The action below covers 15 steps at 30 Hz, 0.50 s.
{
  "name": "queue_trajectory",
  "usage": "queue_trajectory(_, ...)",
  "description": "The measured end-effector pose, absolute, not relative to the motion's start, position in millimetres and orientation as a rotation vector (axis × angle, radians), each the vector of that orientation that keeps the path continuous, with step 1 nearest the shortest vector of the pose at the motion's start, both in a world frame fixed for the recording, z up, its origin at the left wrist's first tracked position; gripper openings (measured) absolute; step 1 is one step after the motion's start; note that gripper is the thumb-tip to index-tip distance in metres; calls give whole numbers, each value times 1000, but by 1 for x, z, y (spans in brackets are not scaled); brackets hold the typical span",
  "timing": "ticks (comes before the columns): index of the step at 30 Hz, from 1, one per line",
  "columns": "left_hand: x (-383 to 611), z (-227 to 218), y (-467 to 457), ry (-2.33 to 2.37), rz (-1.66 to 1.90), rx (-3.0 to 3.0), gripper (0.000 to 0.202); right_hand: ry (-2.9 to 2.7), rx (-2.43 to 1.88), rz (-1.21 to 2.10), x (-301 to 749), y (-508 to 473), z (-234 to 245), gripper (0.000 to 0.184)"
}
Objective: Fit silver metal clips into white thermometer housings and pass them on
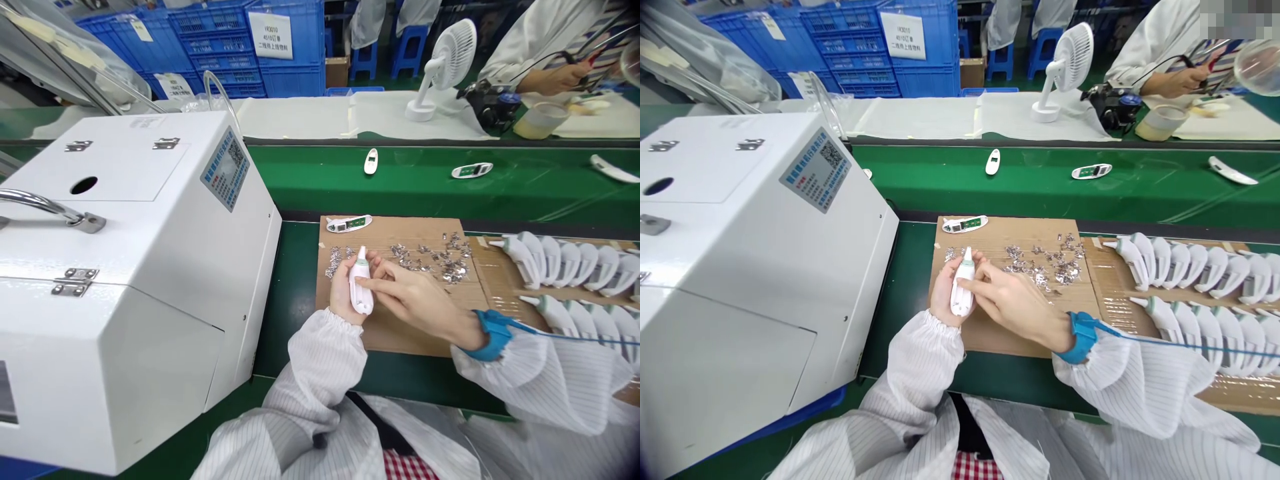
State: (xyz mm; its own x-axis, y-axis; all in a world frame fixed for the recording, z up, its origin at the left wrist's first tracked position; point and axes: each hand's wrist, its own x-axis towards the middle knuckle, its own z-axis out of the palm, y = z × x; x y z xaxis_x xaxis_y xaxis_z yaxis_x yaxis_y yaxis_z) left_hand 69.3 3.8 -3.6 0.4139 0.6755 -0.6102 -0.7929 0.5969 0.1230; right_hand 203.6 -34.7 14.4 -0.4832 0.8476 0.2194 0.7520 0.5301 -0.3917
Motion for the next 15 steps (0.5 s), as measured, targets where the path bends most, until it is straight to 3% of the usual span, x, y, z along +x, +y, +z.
queue_trajectory(6, 27, -13, 5, 714, 1113, -406, 29, -2306, -1794, 438, 203, 24, -1, 31)
queue_trajectory(11, -7, -18, -8, 735, 1080, -508, 24, -2513, -1710, 505, 182, 56, -27, 35)
queue_trajectory(15, -17, -18, -20, 645, 1005, -461, 23, -2575, -1656, 541, 179, 47, -32, 23)
